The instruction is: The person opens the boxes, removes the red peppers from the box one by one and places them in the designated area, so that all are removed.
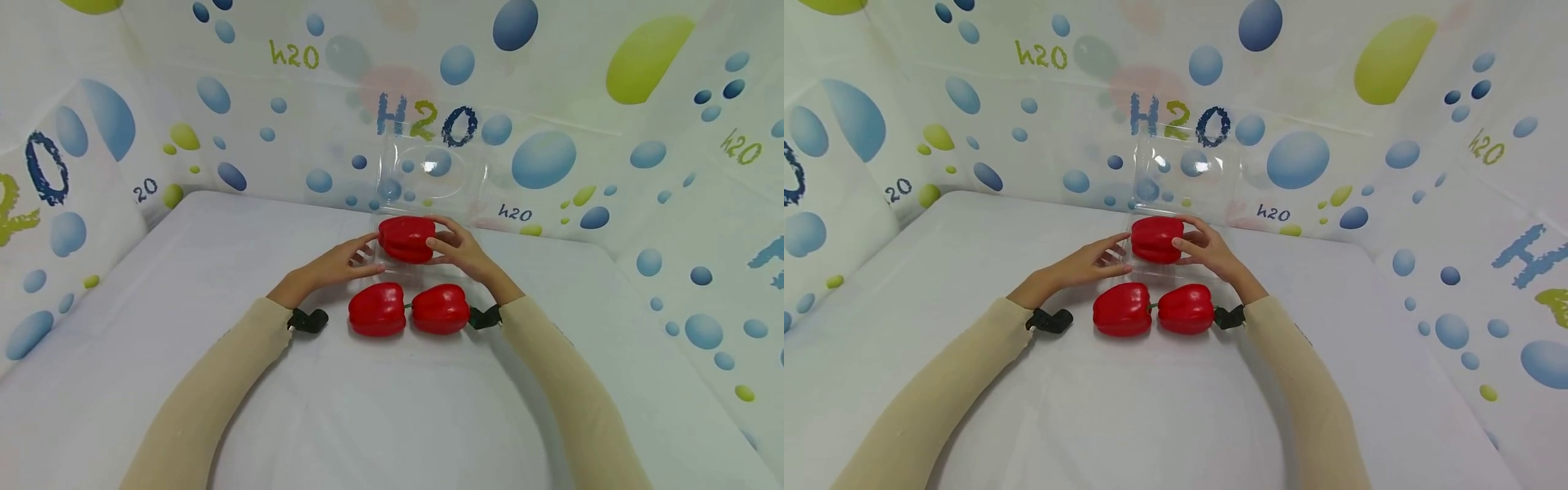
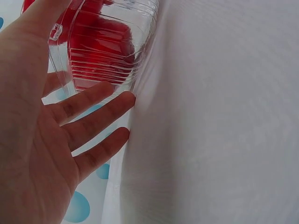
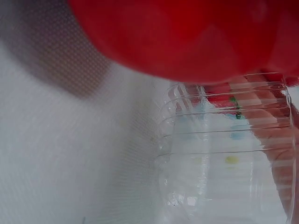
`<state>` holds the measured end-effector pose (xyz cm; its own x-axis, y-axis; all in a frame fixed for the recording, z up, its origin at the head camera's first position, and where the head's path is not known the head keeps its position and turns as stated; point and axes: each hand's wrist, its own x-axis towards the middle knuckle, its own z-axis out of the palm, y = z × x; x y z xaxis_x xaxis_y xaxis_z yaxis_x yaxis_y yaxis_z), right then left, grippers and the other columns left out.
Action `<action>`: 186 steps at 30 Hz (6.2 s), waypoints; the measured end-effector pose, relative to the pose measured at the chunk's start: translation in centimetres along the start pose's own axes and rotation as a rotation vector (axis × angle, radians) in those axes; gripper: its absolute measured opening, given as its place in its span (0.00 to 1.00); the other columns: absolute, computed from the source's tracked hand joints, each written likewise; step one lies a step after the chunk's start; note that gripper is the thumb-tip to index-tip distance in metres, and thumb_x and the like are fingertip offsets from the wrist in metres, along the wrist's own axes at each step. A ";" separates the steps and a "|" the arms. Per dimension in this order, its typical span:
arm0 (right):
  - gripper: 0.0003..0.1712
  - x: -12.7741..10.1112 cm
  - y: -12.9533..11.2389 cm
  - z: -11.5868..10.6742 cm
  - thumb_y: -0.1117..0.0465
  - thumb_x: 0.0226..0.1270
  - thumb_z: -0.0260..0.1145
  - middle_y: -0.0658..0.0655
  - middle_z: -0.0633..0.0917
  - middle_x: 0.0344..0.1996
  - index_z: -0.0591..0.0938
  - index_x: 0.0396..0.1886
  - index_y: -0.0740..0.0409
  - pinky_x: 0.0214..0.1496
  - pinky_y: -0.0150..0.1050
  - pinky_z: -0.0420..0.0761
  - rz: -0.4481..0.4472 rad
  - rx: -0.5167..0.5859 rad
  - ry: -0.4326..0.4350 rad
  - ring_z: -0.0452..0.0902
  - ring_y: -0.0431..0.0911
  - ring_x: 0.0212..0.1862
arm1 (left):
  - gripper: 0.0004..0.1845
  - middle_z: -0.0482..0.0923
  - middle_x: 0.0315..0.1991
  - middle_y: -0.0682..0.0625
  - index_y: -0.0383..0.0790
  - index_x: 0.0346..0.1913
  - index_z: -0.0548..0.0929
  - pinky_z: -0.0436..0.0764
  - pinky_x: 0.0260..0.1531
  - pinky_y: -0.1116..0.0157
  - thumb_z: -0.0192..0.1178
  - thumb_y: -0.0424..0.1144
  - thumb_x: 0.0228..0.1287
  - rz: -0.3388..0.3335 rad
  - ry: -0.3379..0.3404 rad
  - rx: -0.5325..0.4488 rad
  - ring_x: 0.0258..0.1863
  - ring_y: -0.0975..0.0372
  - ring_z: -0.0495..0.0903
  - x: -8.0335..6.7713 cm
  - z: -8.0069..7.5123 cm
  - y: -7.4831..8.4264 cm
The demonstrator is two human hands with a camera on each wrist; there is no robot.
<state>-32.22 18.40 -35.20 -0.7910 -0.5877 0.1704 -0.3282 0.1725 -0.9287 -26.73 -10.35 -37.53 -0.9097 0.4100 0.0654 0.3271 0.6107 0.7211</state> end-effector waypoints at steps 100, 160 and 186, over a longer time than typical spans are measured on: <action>0.33 -6.8 0.0 0.0 0.51 0.67 0.64 0.50 0.78 0.60 0.67 0.71 0.47 0.52 0.38 0.82 -0.317 0.134 0.065 0.77 0.46 0.55 | 0.46 0.70 0.63 0.41 0.49 0.78 0.51 0.79 0.55 0.50 0.63 0.53 0.62 0.001 0.013 0.013 0.61 0.48 0.73 0.2 0.0 -0.3; 0.36 -8.0 -2.1 3.4 0.60 0.61 0.70 0.47 0.74 0.63 0.69 0.69 0.41 0.53 0.41 0.82 -0.462 0.132 -0.254 0.72 0.46 0.61 | 0.47 0.70 0.64 0.42 0.50 0.78 0.50 0.80 0.53 0.51 0.64 0.52 0.62 -0.021 0.020 -0.002 0.61 0.48 0.73 -0.1 0.4 -0.1; 0.44 -9.2 -4.2 6.1 0.66 0.55 0.73 0.68 0.67 0.65 0.61 0.68 0.69 0.55 0.55 0.80 -0.276 0.050 -0.521 0.69 0.55 0.64 | 0.46 0.70 0.64 0.40 0.48 0.78 0.51 0.80 0.53 0.51 0.64 0.51 0.62 0.003 0.027 0.012 0.61 0.48 0.74 -0.2 0.1 0.2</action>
<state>-20.39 18.27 -34.87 -0.3180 -0.9185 0.2351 -0.4512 -0.0715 -0.8896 -26.45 -10.22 -37.51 -0.9154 0.3932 0.0860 0.3323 0.6179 0.7126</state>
